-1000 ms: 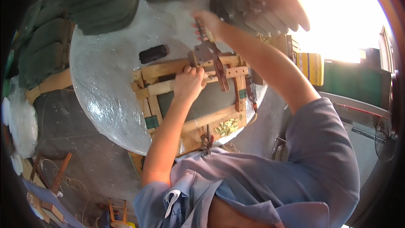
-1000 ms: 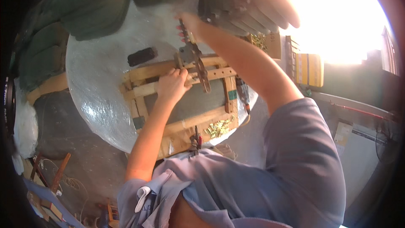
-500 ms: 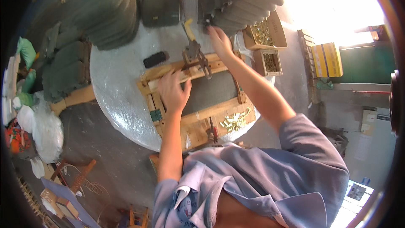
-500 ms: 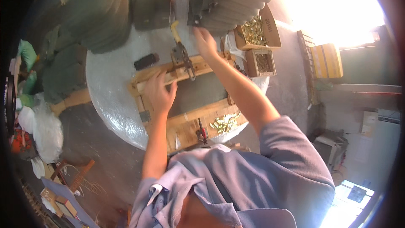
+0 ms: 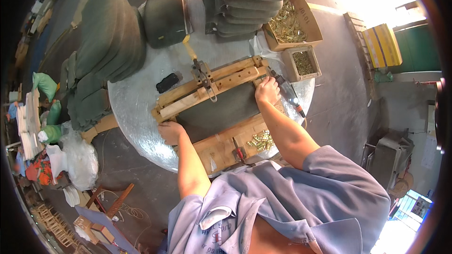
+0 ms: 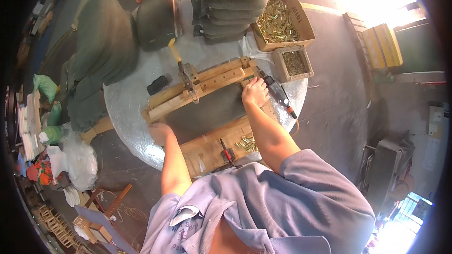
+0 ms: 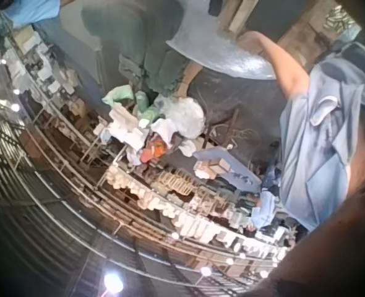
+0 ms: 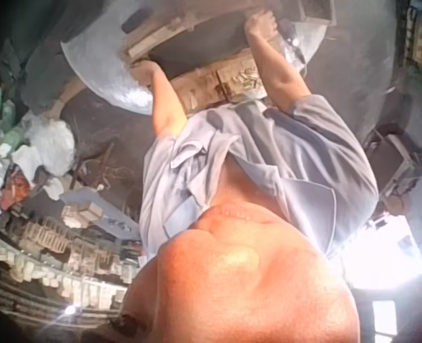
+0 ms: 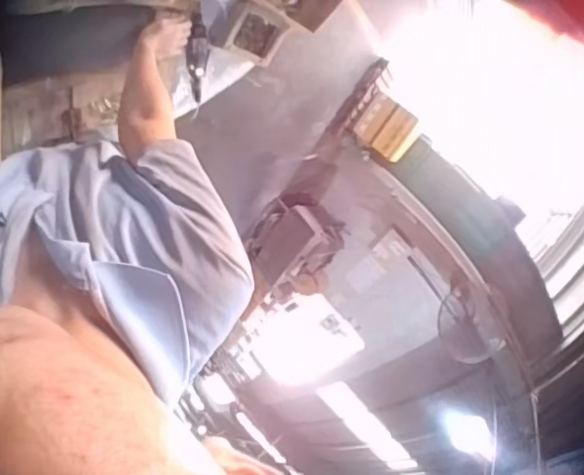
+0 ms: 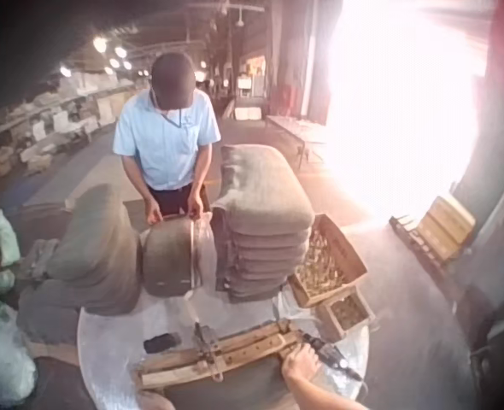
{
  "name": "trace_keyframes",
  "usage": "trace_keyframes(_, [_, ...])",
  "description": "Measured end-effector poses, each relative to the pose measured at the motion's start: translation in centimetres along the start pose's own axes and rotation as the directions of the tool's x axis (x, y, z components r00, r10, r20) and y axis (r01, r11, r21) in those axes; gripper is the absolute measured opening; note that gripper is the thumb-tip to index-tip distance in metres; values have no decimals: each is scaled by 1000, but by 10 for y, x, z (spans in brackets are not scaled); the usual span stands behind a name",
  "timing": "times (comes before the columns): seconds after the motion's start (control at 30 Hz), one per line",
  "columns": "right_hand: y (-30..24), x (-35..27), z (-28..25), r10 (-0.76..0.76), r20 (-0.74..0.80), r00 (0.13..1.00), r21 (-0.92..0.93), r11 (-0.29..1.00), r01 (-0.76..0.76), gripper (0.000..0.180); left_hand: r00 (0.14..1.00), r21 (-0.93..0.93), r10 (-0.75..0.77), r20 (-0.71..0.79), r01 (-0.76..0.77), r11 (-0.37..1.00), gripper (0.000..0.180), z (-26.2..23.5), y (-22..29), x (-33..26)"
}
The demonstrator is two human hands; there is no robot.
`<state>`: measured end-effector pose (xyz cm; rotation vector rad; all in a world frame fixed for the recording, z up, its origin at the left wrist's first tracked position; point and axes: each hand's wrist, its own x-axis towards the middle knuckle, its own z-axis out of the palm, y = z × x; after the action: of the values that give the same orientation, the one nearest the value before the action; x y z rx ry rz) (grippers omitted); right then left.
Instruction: The person assembles a chair cushion onto a wooden frame using a pneumatic drill. They secure the cushion with screws, remove it, and repeat the process with another cushion.
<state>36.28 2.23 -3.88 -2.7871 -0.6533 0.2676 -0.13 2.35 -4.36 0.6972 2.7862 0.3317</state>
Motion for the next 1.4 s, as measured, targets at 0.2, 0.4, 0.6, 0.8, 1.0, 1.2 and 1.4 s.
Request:
trace_keyframes(0.2, [-8,-3,-4,28,-24,999,-105,994,-31,45,1000,34,9,-24,-8,999,42,2,1,-7])
trace_keyframes(0.4, [-6,-3,0,8,-34,999,-115,993,-12,47,1000,41,19,-24,-18,999,39,7,-7,-3])
trace_keyframes(0.6, [-4,-5,-1,-7,-44,999,-85,996,3,48,1000,57,25,7,-25,998,39,7,-8,-1])
trace_keyframes(0.8, [16,5,-3,-48,66,997,14,999,47,50,990,-195,12,142,16,981,42,-5,-14,10])
trace_keyframes(1.0, [121,-2,-33,-448,-3,894,675,659,332,29,861,-529,498,-102,-471,706,38,-44,-120,9])
trace_keyframes(1.2, [263,-94,-84,-412,129,902,642,728,241,28,657,-430,754,-12,-684,589,25,-77,-187,-157])
trace_keyframes(1.4, [287,-114,-84,-580,158,799,541,728,421,43,584,-577,732,350,-481,660,46,-40,-192,-234])
